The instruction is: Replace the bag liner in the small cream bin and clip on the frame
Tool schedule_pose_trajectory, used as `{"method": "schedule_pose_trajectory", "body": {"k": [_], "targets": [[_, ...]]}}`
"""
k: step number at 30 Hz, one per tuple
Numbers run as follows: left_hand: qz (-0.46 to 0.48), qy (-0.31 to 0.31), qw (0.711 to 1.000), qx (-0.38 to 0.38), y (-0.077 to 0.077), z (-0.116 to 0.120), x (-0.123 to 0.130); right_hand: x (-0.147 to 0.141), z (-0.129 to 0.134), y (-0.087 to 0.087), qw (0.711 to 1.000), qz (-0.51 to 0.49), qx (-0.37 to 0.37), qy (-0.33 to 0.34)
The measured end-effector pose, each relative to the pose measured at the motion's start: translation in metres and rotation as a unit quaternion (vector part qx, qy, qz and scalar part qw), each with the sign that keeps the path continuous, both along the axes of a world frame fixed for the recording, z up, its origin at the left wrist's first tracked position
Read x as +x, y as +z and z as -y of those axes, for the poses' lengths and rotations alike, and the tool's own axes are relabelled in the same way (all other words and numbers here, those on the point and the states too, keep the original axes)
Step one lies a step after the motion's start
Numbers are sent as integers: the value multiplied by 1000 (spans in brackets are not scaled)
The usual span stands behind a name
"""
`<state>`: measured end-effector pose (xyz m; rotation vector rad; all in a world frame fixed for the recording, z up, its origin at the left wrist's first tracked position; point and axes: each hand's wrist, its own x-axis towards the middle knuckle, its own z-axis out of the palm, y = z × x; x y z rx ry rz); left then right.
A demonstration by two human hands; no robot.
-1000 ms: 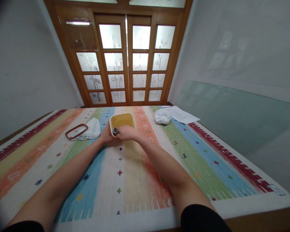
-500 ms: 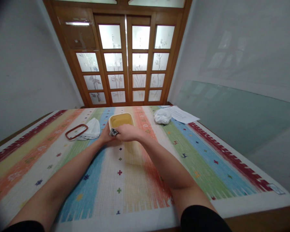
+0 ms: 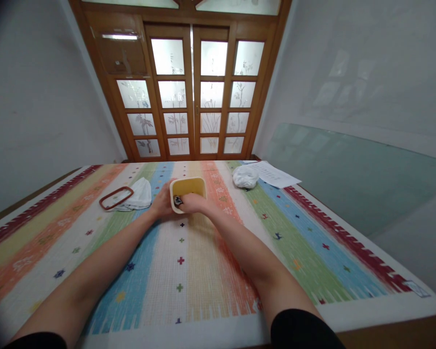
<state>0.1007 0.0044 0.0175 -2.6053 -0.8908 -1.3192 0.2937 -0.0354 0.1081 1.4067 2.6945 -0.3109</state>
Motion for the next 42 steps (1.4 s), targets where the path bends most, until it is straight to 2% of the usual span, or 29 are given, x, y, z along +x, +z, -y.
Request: {"method": "schedule_pose_trajectory", "body": {"k": [3,8,11,14,19,22,25,31,34,37,42], "targets": [[29,2,999,-19,-3,-4,-2,3,8,13,999,7,16,28],[71,12,995,-68,-10,-11,-5,14,36,54,997,7,50,66],[70,15,995,-73,-12,-13,-5,19,42,66,996,6,50,75],[63,10,996,-69,-10,-11,-3,18,34,59,998,10,30,62],[37,-12,999,-36,-2,-3,1,6,8,21,1000,21,4,15],[25,-14,999,-40,-1,-2,2,1,1,8,1000,20,-1,-1],[44,-1,998,-51,-5,-5,1,2,6,16,999,14,1,28],[79,7,995,-63,-13,-13,-3,14,41,63,997,8,30,75],[80,9,994,-67,-12,-11,-2,18,45,71,996,13,37,76],[72,2,996,-60,-8,-7,0,20,32,62,997,21,22,69],[13,-10,999,-39,-3,1,7,13,2,18,1000,7,-3,29]]}}
